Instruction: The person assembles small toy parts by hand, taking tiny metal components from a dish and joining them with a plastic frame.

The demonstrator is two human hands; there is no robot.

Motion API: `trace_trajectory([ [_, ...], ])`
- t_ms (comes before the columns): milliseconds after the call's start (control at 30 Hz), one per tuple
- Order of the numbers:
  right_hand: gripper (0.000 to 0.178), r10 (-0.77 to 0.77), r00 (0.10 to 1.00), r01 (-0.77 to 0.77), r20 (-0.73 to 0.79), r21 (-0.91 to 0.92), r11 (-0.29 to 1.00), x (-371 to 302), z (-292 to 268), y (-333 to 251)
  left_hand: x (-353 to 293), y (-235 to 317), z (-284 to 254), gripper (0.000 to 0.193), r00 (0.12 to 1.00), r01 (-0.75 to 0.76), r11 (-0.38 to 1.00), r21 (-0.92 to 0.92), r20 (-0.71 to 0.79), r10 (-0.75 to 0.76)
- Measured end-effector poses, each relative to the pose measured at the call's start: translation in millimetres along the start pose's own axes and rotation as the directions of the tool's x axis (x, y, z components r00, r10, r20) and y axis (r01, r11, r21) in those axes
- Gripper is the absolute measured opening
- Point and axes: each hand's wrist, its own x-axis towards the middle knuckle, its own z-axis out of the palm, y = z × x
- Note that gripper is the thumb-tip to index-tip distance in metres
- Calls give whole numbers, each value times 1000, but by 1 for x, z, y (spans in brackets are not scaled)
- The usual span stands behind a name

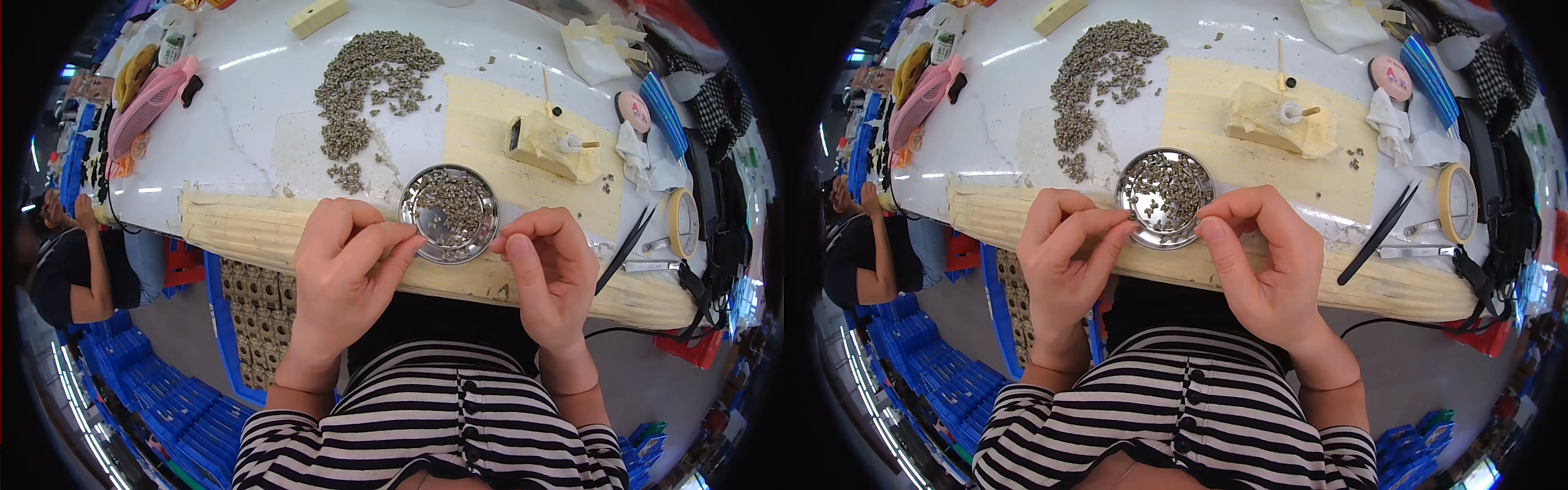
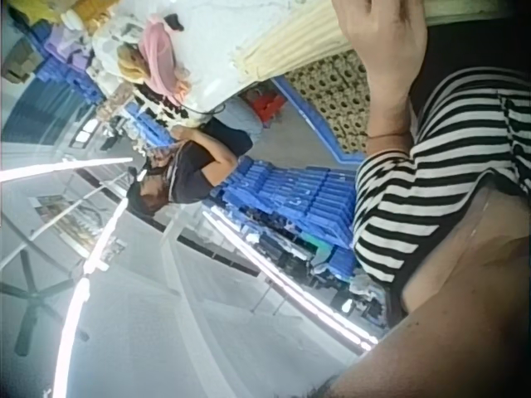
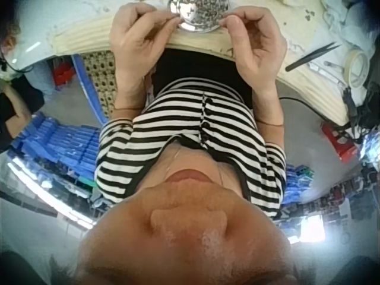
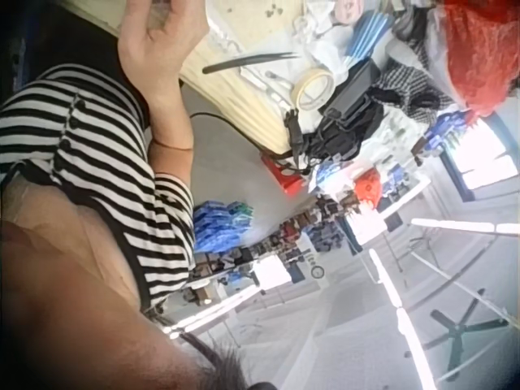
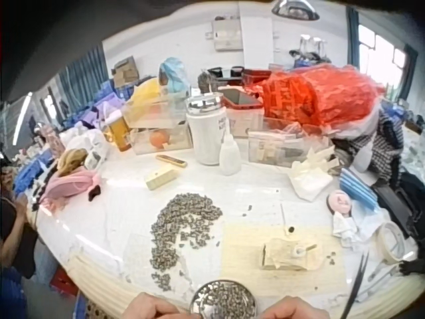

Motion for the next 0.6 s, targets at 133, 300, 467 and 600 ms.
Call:
trace_trajectory([
  [133, 5, -50, 997, 56, 52, -125, 991, 2, 1, 0, 7, 7, 0, 21, 996, -81, 994, 79, 49, 77],
  [300, 6, -80, 995, 89, 57, -180, 980, 2, 3, -1, 8, 4, 1, 20, 991, -127, 992, 28, 56, 125],
  [467, 6, -86, 994, 99, 70, -205, 974, 2, 3, -1, 4, -2, -12, 25, 999, -43, 999, 0, 0, 43],
  [600, 6, -133, 988, 149, 83, -238, 960, 3, 3, -2, 5, -7, -15, 45, 979, -191, 980, 61, 86, 185],
])
